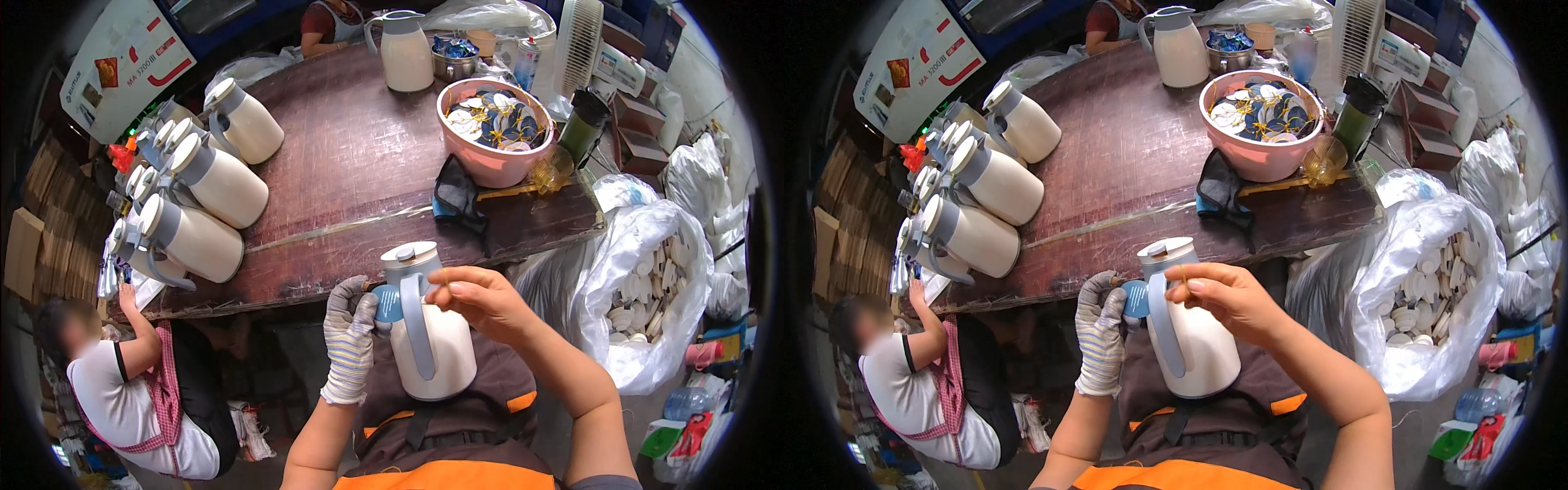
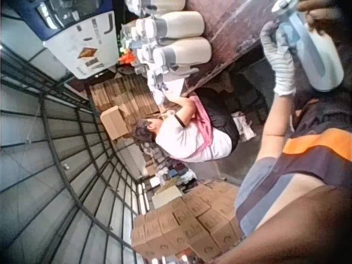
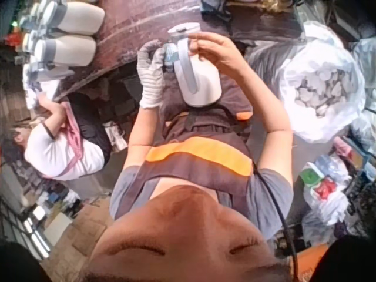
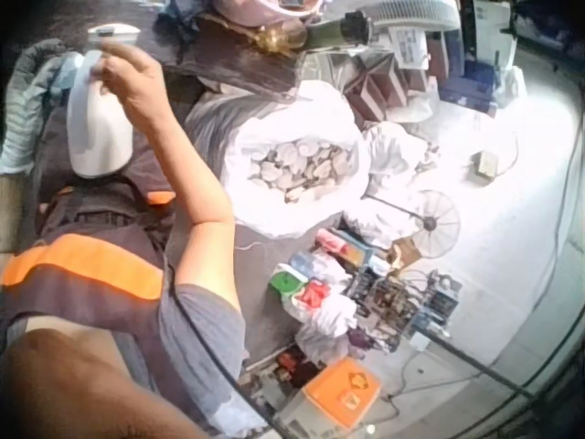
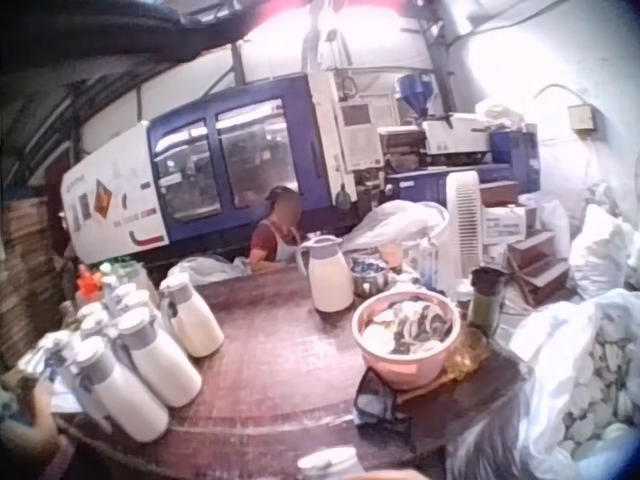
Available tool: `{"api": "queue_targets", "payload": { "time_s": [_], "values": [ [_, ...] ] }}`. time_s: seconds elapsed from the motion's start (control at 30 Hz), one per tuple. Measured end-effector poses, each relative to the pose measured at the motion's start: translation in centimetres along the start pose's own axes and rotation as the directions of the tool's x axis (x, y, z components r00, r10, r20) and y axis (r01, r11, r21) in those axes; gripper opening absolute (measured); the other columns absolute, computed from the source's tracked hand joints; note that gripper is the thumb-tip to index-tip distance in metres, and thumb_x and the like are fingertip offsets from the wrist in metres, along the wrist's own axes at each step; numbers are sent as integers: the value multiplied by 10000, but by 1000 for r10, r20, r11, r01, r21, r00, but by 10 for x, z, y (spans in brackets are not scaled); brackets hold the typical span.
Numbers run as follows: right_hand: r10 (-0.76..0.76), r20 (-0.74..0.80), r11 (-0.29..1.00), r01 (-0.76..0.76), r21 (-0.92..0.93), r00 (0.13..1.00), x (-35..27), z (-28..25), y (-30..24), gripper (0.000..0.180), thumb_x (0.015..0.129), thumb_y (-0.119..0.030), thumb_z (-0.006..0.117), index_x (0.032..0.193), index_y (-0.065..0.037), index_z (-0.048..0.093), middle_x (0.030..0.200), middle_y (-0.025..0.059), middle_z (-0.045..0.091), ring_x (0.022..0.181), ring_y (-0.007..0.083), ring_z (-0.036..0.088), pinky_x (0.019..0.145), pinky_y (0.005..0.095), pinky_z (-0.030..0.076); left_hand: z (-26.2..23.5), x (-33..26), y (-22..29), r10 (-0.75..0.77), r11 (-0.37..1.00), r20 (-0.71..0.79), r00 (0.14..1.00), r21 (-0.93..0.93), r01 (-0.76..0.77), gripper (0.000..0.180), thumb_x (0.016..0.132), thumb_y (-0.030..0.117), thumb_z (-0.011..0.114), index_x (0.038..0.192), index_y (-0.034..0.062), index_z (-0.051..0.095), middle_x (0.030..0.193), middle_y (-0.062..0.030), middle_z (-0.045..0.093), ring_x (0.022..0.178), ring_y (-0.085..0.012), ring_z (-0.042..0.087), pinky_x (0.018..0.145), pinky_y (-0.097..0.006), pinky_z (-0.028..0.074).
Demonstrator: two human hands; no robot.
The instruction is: The person assembles white plastic pitchers by inserting a circular seal into the opening, screwing on the lid, and placing the finished unit on a table. The process is repeated for multiple pitchers.
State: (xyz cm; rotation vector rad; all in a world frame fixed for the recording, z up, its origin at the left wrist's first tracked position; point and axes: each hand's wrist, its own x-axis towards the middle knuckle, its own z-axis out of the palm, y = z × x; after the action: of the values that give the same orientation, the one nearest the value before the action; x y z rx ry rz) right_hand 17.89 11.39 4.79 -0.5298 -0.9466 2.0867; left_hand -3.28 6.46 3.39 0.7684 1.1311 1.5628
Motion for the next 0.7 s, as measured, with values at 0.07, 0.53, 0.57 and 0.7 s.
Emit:
{"api": "queue_targets", "payload": {
  "time_s": [0.07,0.53,0.57,0.7],
  "values": [
    [47,-9,997,-47,-62,999,9,13,-2,389,968,-150,553,1324,6,535,1017,76,675,812,108,652,601,206,465,2,1,2,46,999,-10,999,14,-45,219,910,77,643,1118,64,575,965,-4,620,841,-77,601,749,-220,511],
    [-486,327,-70,337,-939,811,10,42,15,356,792,-180,730,1130,-114,639,922,68,676,763,249,651,668,344,509,5,-20,42,-259,961,116,959,-72,268,247,926,131,587,1154,42,626,844,-19,657,588,-51,556,508,-190,431],
    [-495,319,-69,330,-942,808,12,42,16,331,795,-168,726,1112,-113,649,894,69,678,759,252,649,675,347,503,6,-20,42,-258,961,119,959,-70,268,263,929,123,586,1178,43,616,866,-23,659,597,-52,558,515,-191,437],
    [-500,54,322,243,-915,865,20,44,18,315,833,-83,656,1146,-59,638,848,94,669,708,226,620,687,339,492,10,-25,30,-134,990,66,989,-39,137,347,908,79,614,1251,53,562,942,-21,651,721,-61,582,622,-206,477]
  ]
}}
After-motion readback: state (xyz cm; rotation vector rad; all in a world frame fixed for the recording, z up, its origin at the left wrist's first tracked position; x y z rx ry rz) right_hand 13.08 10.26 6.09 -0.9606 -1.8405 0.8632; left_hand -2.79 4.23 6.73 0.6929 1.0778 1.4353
